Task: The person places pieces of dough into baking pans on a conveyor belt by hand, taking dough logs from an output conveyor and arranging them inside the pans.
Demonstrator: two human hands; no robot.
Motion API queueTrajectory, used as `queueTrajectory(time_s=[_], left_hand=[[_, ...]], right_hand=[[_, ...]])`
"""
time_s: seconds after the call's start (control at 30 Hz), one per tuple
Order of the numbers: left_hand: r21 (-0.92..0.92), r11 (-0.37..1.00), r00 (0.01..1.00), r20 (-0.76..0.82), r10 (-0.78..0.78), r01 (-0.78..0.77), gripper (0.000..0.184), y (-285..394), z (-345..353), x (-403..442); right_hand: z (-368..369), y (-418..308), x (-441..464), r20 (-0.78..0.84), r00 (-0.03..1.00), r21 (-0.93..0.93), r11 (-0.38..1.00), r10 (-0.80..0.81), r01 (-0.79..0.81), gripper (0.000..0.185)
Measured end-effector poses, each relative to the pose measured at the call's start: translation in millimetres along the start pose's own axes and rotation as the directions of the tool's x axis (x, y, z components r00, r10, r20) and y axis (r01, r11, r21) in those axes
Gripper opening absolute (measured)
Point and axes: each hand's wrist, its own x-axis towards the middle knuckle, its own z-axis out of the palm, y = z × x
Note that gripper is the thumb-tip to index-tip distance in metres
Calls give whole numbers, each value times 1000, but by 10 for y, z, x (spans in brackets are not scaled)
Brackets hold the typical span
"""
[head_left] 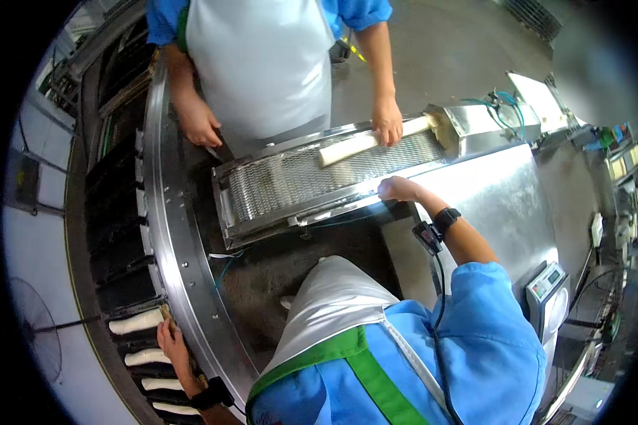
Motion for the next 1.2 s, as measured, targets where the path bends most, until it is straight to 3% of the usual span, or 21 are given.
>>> queueTrajectory(time_s=[0.1,0.2,0.27,0.33,0.4,0.43,0.47,0.5,0.53,0.57,0.6,0.67,0.7,0.77,0.83,0.9,0.93,1.0,1.07,1.13,1.2], left_hand=[[-34,996,996,-20,87,-88,37,-42,216,66],[8,983,983,-18,182,-182,39,-39,379,48],[41,992,993,32,116,-117,40,321,345,-35],[8,996,993,79,86,-87,40,409,352,-117],[115,980,987,13,161,-161,40,342,444,-151],[140,978,988,2,154,-153,42,414,438,-200],[169,979,994,19,112,-113,44,467,418,-209],[192,978,996,-16,86,-82,48,373,537,-185],[155,987,998,-30,49,-44,50,376,567,-181],[117,993,999,-42,21,-16,51,405,586,-177],[111,993,997,-70,-29,37,51,407,607,-176],[104,993,993,-110,-40,52,52,391,707,-189],[92,993,990,-123,-68,80,52,388,739,-182],[123,992,973,-222,56,-29,52,361,813,-177],[130,991,959,-279,42,-6,52,499,725,-204],[139,990,942,-333,38,9,52,561,664,-195],[116,993,942,-335,36,3,52,569,648,-185],[83,997,937,-348,23,6,51,552,657,-211],[122,992,949,-315,28,11,50,531,700,-209],[101,995,952,-307,17,15,50,559,685,-204],[89,996,956,-293,22,4,49,596,647,-216]], right_hand=[[2,334,117,-235,962,-199,975,-141,94,36],[-8,611,254,-325,910,-357,924,-260,136,41],[-26,770,323,-298,933,-330,939,-204,100,43],[-55,782,348,-227,961,-240,965,-160,104,32],[22,1098,523,-364,827,-324,891,-428,319,20],[35,1258,663,-351,826,-425,861,-440,279,18],[-91,1054,587,-180,946,-205,951,-268,230,43],[-118,1026,557,-216,902,-316,901,-374,298,41],[-104,1072,613,-208,862,-211,881,-463,423,37],[-115,956,551,-224,865,-209,889,-449,407,31],[-98,1015,606,-147,949,142,944,-278,298,29],[-168,629,381,34,978,601,786,-206,144,22],[-185,630,408,60,979,505,852,-196,140,21],[-219,635,469,111,978,290,947,-176,138,23],[-246,724,544,93,991,83,992,-100,92,22],[-259,713,543,-55,992,-210,973,-112,98,15],[-260,597,464,-74,979,-88,979,-191,185,13],[-352,473,422,15,997,-354,932,-82,82,21],[-308,342,290,-83,979,-10,983,-185,185,16],[-272,411,416,-131,966,-227,956,-221,188,14],[-294,144,198,-34,983,-175,969,-181,173,17]])
